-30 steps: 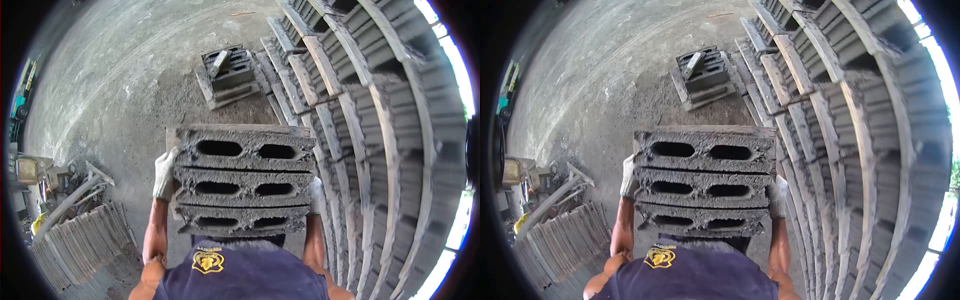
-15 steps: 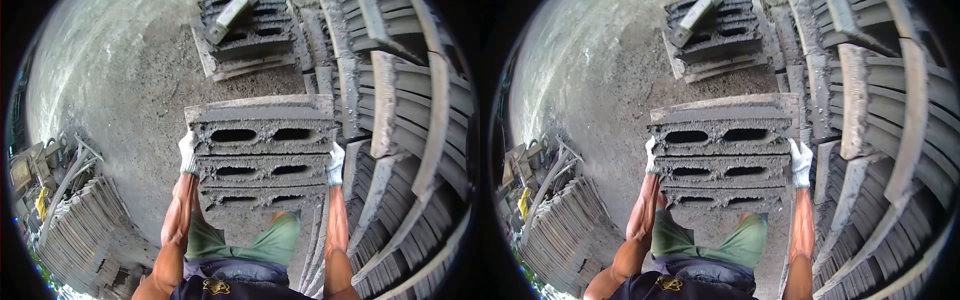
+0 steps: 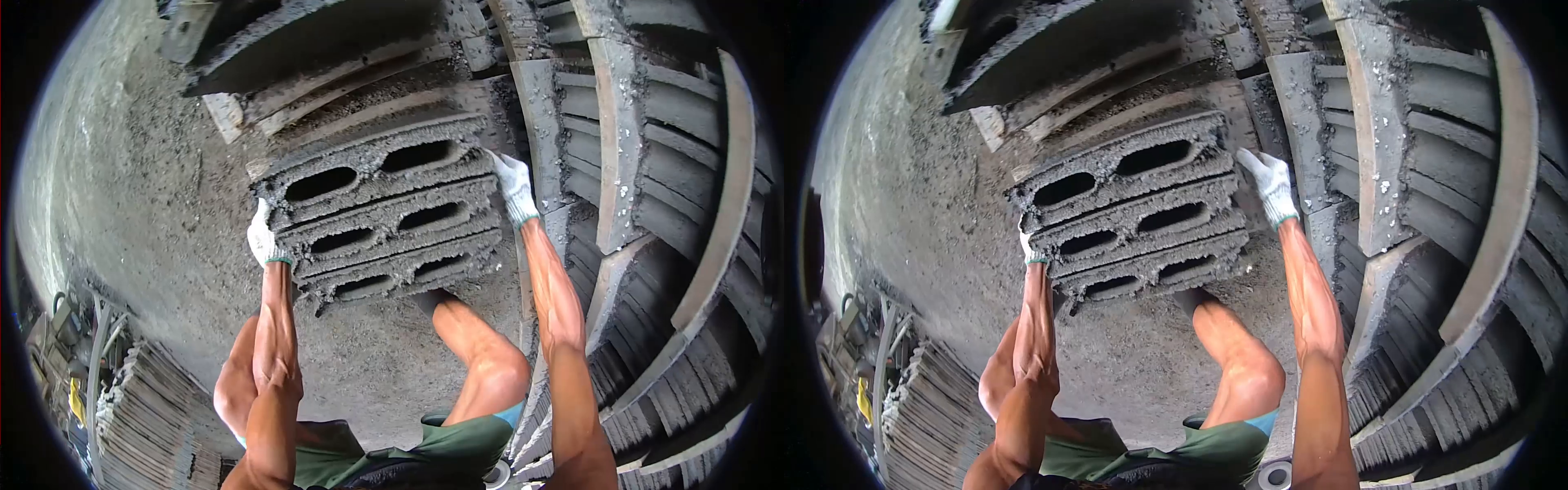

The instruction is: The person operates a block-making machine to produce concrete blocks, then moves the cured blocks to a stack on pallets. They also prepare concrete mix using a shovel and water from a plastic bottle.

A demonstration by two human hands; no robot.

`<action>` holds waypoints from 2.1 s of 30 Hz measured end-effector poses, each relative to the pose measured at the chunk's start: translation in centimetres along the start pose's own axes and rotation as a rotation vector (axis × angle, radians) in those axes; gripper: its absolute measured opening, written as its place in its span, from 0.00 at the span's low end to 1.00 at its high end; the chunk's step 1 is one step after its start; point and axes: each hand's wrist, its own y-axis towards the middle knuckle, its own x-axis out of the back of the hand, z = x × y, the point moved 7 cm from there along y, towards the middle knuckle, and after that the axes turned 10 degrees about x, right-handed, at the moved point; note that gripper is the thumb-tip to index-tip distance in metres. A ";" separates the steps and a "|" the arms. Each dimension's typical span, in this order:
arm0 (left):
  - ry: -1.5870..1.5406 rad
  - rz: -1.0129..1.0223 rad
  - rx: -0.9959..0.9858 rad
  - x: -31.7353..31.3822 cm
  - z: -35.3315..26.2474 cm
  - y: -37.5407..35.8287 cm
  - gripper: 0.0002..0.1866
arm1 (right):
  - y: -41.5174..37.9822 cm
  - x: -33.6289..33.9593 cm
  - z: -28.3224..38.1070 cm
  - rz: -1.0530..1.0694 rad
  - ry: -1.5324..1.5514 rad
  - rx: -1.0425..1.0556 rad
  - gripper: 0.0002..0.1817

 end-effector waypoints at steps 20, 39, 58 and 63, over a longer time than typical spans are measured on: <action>-0.113 -0.018 0.222 -7.9 7.8 12.5 0.22 | 13.9 -3.7 -8.6 0.201 -0.552 0.087 0.15; -0.194 0.001 0.220 -7.4 8.8 13.7 0.19 | 16.4 -4.4 -10.0 0.400 -0.849 0.171 0.36; 0.100 -0.134 0.174 -8.8 3.1 8.2 0.31 | 13.5 -2.6 -7.3 0.140 -0.866 0.154 0.13; 0.257 -0.007 0.247 -8.3 3.0 6.6 0.30 | 13.2 -1.3 -14.3 0.054 -0.683 0.253 0.14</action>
